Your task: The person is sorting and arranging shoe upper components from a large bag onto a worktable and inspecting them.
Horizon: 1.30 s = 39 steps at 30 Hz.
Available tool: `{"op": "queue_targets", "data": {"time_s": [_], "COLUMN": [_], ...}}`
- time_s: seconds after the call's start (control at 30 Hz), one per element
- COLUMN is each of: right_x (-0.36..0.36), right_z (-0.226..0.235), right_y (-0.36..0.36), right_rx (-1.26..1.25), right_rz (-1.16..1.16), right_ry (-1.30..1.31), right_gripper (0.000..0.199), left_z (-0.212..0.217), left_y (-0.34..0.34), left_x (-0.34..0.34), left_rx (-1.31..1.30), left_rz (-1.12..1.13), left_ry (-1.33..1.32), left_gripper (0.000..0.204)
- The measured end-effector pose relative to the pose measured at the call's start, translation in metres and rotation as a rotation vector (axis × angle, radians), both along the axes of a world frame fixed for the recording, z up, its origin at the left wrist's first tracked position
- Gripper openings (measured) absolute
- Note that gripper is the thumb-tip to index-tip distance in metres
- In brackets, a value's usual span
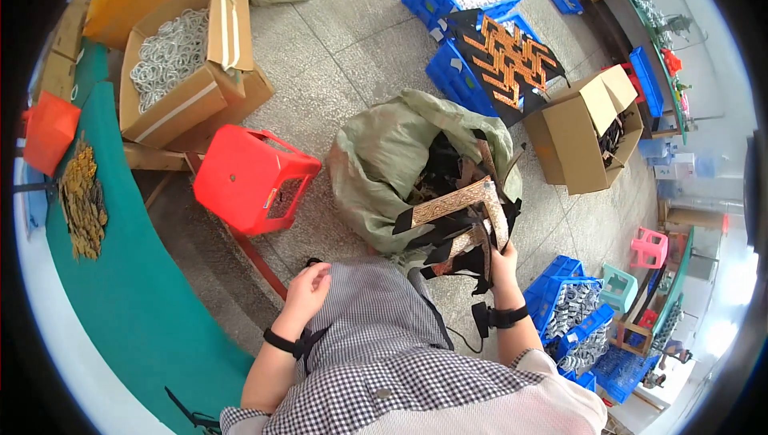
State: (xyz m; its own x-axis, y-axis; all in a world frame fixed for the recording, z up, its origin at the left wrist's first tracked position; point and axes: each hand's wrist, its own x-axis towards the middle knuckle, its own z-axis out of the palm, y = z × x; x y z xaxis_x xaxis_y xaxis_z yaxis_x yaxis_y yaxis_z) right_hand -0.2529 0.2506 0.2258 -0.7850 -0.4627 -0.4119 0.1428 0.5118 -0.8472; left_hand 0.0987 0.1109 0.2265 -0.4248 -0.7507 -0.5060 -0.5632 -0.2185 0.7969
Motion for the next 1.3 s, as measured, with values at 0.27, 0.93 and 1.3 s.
{"op": "queue_targets", "data": {"time_s": [0.27,0.93,1.3], "right_x": [-0.009,0.018,0.076], "right_z": [0.065,0.276,0.296], "right_y": [0.019,-0.032,-0.167], "right_rx": [-0.108,-0.259,-0.53], "right_rz": [0.065,0.275,1.047], "right_ry": [0.111,0.302,0.226], "right_gripper": [0.025,0.032,0.034], "left_z": [0.018,0.075,0.08], "left_y": [-0.002,-0.036,-0.02], "left_x": [-0.003,-0.083,0.02], "left_rx": [-0.023,-0.042,-0.243], "left_rz": [-0.051,-0.203,0.334], "left_ry": [0.14,0.527,0.461], "left_gripper": [0.025,0.056,0.053]}}
